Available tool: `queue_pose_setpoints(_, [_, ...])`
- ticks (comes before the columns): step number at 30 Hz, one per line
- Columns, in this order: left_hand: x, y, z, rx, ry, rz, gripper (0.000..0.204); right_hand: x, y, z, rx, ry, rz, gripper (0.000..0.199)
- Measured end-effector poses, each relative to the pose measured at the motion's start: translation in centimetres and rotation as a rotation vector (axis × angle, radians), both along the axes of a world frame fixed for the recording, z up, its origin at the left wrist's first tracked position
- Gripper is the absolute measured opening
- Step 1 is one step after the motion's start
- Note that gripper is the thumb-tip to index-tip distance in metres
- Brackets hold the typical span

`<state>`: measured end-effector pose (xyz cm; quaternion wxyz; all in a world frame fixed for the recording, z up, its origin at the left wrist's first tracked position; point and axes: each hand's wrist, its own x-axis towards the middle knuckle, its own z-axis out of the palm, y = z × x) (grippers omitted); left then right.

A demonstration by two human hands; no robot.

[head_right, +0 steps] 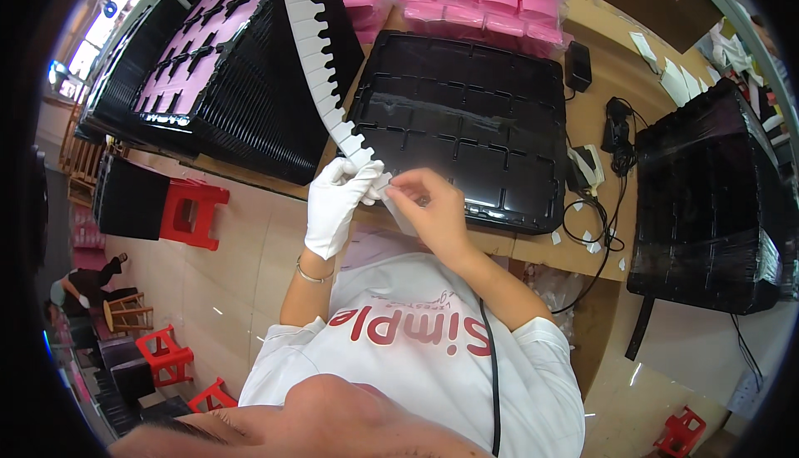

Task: The person assembles black plastic trays by placing pink foam inserts into them. They wear white gloves and repeatedly pick up foam inserts from a stack, place them into the trays, and stack the completed units.

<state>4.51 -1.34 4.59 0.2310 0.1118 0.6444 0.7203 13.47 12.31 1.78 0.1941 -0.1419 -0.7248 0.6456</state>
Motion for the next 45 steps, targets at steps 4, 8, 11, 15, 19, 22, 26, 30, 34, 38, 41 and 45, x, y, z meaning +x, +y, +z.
queue_pose_setpoints(4, [-0.5,-0.5,-1.4,0.1,-0.025,0.041,0.014,-0.6,-0.4,0.3,-0.08,-0.092,0.009,0.017])
queue_pose_setpoints(8, [-1.1,-0.5,-1.5,0.148,-0.069,0.106,0.012,-1.4,-1.0,0.2,0.554,0.379,-0.065,0.017])
queue_pose_setpoints(11, [-2.4,-0.6,-1.4,0.132,-0.087,0.16,0.013,-3.1,0.3,2.8,0.707,0.531,0.167,0.017])
queue_pose_setpoints(15, [-4.7,-1.6,-2.0,0.063,-0.084,0.173,0.014,-10.7,6.3,5.9,0.507,0.207,0.247,0.005])
queue_pose_setpoints(19, [-5.6,-1.5,-2.0,0.086,-0.087,0.1,0.011,-22.6,14.2,1.7,0.547,-0.023,0.156,0.019])
queue_pose_setpoints(22, [-6.1,-1.6,-2.0,0.057,-0.096,0.053,0.013,-26.7,16.3,-0.6,0.651,-0.197,0.129,0.019])
queue_pose_setpoints(26, [-6.7,-1.5,-1.9,0.048,-0.133,0.018,0.013,-27.6,16.7,-1.8,0.866,-0.184,0.054,0.017])
queue_pose_setpoints(30, [-7.1,-1.6,-2.1,0.111,-0.13,0.063,0.019,-24.7,13.3,0.8,0.656,-0.094,-0.109,0.014])
queue_pose_setpoints(34, [-8.3,-1.1,-2.1,0.13,-0.132,0.082,0.025,-20.0,11.8,0.2,-0.533,-0.028,0.278,0.014])
queue_pose_setpoints(38, [-8.3,-0.8,-1.3,0.15,-0.116,0.111,0.02,-13.0,6.9,2.3,-0.533,-0.265,0.478,0.02])
queue_pose_setpoints(41, [-8.4,-0.8,-1.5,0.141,-0.101,0.104,0.017,-9.4,2.8,2.6,0.001,-0.311,0.464,0.022])
queue_pose_setpoints(45, [-9.2,-2.7,-1.0,0.184,-0.178,-0.112,0.013,-7.4,2.2,3.1,0.415,-0.011,0.381,0.016])
